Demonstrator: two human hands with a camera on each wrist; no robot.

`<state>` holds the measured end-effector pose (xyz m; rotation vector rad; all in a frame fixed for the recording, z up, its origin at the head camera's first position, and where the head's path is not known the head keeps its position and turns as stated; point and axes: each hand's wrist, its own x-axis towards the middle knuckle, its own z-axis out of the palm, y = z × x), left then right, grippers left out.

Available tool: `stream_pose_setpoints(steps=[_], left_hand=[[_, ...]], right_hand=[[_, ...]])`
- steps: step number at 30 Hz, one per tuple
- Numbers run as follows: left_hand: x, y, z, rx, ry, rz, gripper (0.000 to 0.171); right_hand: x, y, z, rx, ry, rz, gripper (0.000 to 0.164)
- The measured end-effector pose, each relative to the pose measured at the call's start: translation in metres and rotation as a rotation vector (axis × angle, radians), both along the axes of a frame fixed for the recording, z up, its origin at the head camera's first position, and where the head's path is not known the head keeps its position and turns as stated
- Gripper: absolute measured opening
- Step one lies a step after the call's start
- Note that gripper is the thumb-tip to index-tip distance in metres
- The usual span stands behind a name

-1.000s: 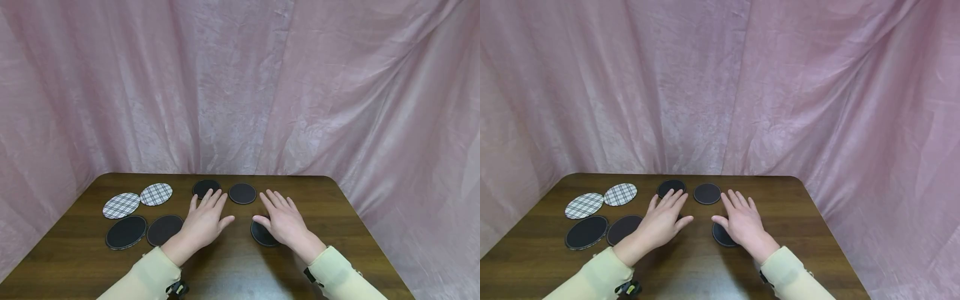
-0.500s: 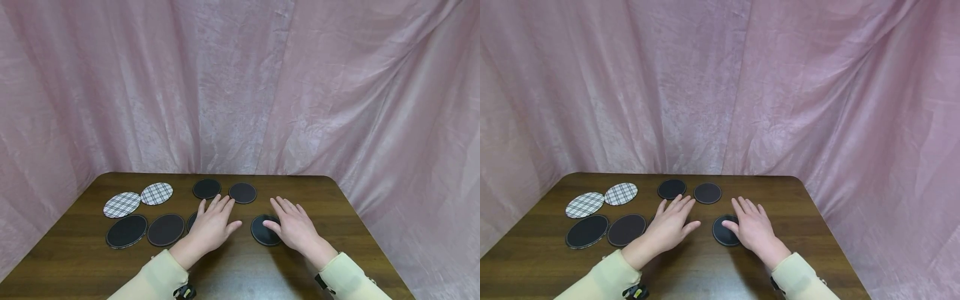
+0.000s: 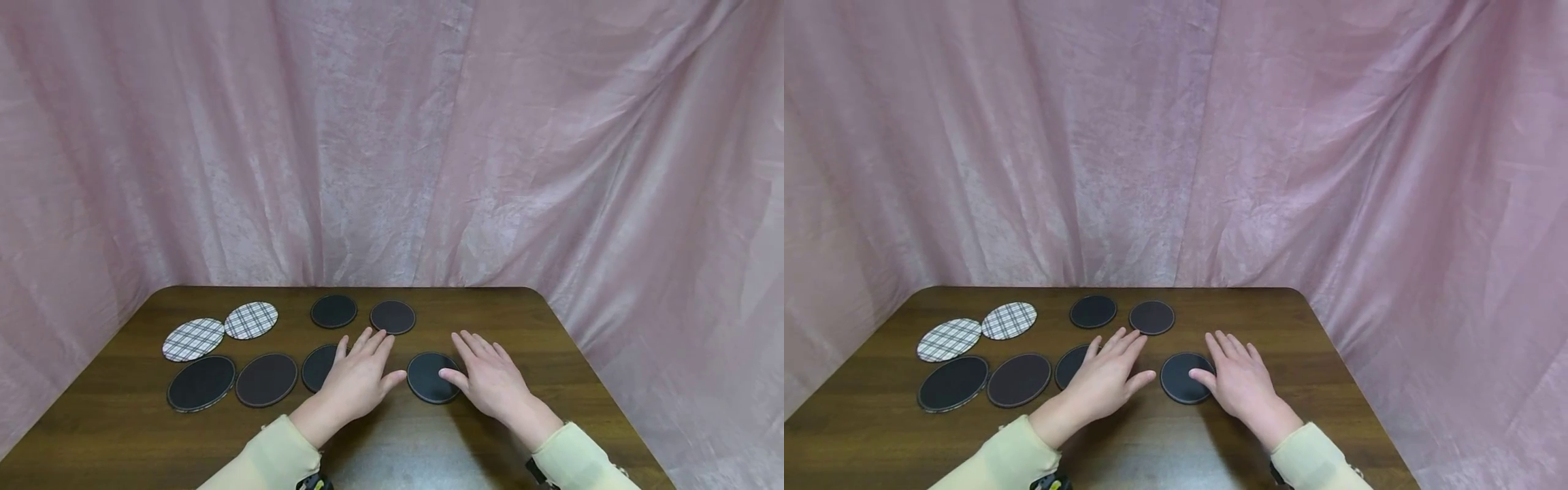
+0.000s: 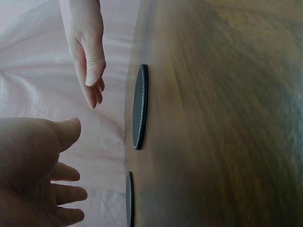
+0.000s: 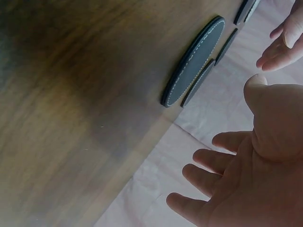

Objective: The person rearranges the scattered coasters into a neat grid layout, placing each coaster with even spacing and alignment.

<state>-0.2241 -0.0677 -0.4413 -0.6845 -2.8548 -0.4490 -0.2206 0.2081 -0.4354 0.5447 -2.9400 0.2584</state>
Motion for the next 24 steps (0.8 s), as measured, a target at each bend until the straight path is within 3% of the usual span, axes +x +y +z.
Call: stream_pose_setpoints(steps=[8,19,24], left_hand=[[-0.003,0.011,-0.004,-0.011,0.005,-0.008,0.071],[-0.003,0.027,-0.012,-0.021,-0.043,-0.001,0.067],[-0.002,0.031,-0.015,-0.022,-0.058,0.009,0.065]], right_hand=[[0.003,0.007,0.000,-0.013,-0.025,-0.009,0.080],[0.006,0.010,-0.004,-0.087,-0.023,-0.024,0.074],[0.006,0.009,-0.007,-0.113,-0.065,-0.042,0.073]])
